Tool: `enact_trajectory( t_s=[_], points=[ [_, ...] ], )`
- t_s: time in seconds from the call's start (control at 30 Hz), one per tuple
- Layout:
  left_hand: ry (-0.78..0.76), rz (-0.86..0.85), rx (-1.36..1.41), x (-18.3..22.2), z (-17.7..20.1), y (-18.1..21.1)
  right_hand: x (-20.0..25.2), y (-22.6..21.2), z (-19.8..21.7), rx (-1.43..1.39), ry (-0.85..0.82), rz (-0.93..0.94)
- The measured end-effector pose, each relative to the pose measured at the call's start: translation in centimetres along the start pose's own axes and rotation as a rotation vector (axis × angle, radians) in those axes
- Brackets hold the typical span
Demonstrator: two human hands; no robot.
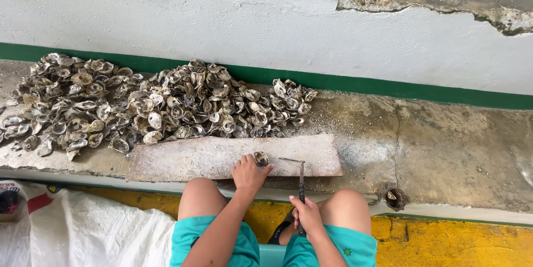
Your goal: The person picks up an oyster from a pile, places it on a wooden board, and uses a metal tool to pry it open and scrape the shell.
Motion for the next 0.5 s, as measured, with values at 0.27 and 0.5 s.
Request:
enact_trajectory(
  t_s=[0.27, 0.5],
  points=[
    [0.058, -0.111, 0.022, -2.0, 0.9, 1.1, -0.7, 0.9, -0.1, -0.026, -0.015, -0.047],
    [-0.21, -0.113, 0.267, -3.6, -2.7, -0.6, -0.8, -0.9, -0.4, 0.131, 0.082, 0.275]
  ],
)
Point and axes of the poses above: each hand's wrist, its own x-axis away from the middle knuckle, its own z-axis out of the back of the hand, y = z × x, the point moved 8 cm from there along -x, towards the middle knuckle, and after that the axes turned 10 degrees about y, right-handed, at the moved point
